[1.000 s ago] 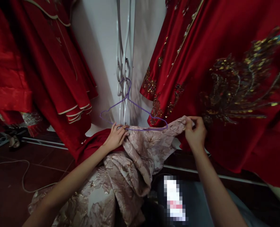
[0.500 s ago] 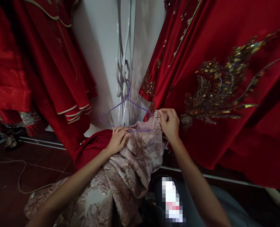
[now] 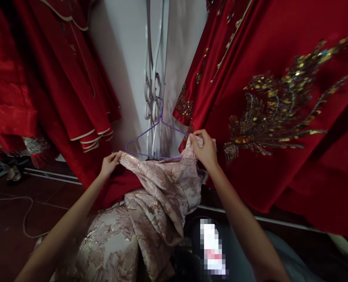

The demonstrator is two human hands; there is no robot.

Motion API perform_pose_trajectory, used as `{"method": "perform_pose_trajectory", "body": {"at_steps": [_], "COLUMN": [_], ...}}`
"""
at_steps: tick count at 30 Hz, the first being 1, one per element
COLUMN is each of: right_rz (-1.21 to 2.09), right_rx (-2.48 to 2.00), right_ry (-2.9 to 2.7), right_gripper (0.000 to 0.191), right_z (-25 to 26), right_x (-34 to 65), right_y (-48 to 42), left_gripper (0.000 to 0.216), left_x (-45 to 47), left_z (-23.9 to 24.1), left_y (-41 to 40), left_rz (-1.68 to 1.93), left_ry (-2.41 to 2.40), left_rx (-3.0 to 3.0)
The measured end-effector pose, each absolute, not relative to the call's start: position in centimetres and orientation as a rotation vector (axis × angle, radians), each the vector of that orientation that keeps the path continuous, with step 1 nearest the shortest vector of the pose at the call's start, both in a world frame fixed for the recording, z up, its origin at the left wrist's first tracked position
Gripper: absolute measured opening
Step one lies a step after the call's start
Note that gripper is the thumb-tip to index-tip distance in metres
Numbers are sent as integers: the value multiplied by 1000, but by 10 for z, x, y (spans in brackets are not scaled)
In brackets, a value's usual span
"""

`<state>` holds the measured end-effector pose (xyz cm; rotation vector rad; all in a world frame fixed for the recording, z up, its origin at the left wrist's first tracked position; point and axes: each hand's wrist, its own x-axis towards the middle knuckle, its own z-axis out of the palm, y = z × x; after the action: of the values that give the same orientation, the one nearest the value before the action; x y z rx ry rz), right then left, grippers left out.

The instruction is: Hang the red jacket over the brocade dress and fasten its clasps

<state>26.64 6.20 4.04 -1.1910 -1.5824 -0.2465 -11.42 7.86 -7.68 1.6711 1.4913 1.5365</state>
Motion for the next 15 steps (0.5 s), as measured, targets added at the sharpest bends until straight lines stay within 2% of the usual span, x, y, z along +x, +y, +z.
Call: {"method": "perform_pose_trajectory", "body": {"at_steps": [6,15], "right_rz": [-226,-205], "right_rx": [-1188,-1193], "right_ry": [-1604,-1613], "right_gripper": [21,22], "right_z": [44,45], "right_x": [273,276], "right_y": [66,66], "left_gripper": [54,54], "left_x": [-131,-138], "left_z": [-93,-83], "left_y": [91,105], "left_rz": [1521,1419], "left_ry": [1409,1402], "left_rx": [1638,1694]}}
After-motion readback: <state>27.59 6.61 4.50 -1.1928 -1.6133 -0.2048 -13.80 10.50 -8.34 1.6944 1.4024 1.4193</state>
